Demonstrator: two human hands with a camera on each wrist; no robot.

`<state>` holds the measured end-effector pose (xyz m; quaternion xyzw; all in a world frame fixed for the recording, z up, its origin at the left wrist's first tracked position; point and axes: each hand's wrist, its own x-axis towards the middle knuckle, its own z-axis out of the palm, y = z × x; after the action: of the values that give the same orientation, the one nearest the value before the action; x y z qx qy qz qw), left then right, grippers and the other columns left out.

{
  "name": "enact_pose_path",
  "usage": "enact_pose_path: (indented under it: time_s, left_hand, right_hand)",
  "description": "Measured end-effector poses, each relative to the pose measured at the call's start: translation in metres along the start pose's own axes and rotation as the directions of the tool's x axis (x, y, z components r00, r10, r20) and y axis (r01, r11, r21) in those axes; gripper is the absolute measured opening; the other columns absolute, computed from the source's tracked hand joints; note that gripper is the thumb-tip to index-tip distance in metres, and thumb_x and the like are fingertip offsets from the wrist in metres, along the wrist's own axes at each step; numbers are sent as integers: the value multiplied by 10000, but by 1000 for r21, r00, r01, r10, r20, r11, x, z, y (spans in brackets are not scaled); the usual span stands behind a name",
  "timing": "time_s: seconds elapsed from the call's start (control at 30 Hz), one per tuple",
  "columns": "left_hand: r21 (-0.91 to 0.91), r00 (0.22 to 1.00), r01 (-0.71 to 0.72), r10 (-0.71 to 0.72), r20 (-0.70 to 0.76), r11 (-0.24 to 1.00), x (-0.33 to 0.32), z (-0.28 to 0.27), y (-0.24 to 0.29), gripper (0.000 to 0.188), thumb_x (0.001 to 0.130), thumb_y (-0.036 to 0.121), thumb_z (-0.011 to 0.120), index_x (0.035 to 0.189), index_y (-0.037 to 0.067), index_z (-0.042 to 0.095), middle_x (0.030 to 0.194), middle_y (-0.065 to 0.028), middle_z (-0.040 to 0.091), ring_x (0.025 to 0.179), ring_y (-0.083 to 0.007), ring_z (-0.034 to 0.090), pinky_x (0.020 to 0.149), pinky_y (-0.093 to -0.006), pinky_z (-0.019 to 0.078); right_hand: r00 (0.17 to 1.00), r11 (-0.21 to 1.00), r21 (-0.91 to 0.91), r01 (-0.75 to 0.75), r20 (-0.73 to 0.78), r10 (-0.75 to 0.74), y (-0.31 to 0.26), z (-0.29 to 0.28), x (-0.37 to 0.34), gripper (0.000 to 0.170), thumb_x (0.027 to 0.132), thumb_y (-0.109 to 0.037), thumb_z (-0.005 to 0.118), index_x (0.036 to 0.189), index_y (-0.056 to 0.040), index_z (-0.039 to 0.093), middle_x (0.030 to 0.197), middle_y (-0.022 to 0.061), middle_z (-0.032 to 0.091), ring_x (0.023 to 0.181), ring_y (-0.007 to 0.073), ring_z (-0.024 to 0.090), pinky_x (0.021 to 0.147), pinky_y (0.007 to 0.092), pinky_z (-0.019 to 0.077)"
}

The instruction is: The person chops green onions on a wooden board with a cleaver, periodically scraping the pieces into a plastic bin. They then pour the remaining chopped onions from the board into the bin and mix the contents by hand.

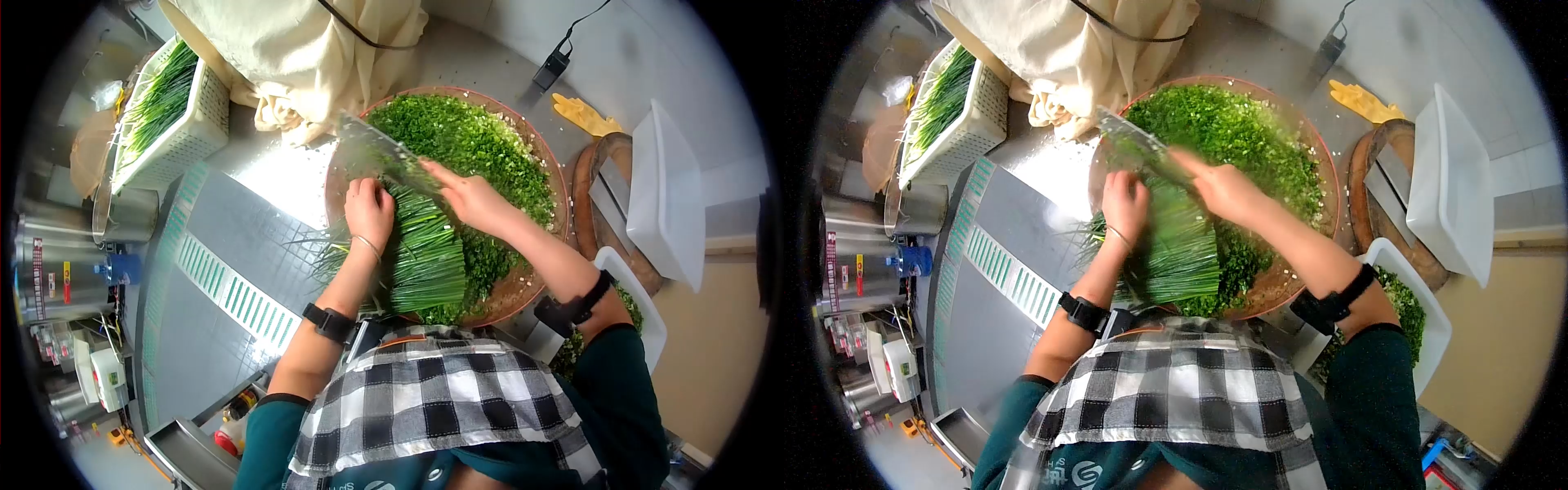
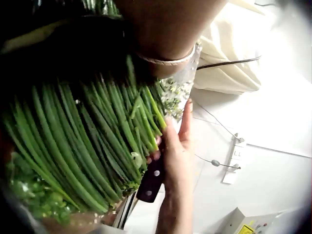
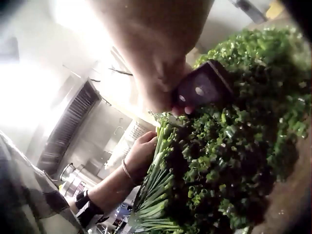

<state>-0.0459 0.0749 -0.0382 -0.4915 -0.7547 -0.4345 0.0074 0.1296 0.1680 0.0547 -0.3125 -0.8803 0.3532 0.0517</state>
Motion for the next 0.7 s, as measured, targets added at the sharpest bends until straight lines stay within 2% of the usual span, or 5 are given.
enact_pose_path:
  time_s: [0.37,0.43,0.53,0.57,0.7]
  left_hand:
    - [165,979,-202,195,56,965,-25,-2,40,139,737,98,609,846,64,531,944,-106,540,921,-301,503,787,-415,391]
    - [148,981,-194,192,27,970,-31,1,39,144,732,91,614,845,65,530,945,-103,539,917,-298,503,792,-414,387]
    - [133,979,-201,202,0,971,-34,7,36,159,722,81,622,849,68,527,947,-98,537,914,-295,501,802,-415,379]
    - [136,977,-210,211,11,968,-35,8,34,169,719,78,625,855,70,525,948,-95,536,916,-293,499,808,-416,375]
    - [120,979,-205,206,8,971,-36,7,35,182,721,83,625,872,72,524,954,-94,534,925,-291,497,816,-419,370]
  right_hand:
    - [983,984,6,-180,40,180,-36,-31,-82,536,883,-23,456,1392,-129,323,1283,192,476,927,361,612,793,348,490]
    - [971,992,-6,129,-201,-127,-27,-23,-105,568,884,-42,444,1410,-186,286,694,261,569,577,366,580,548,431,445]
    - [901,948,-72,311,-296,-318,-17,-12,-111,572,886,-41,443,1415,-175,270,728,266,579,573,377,575,552,438,448]
    - [991,998,-10,67,-117,-67,-9,-6,-112,570,893,-55,438,1420,-190,267,659,231,575,520,350,560,510,422,446]
    - [993,993,1,-114,-10,114,-2,18,-65,576,897,-71,437,1427,-201,253,584,195,551,462,310,536,463,403,431]
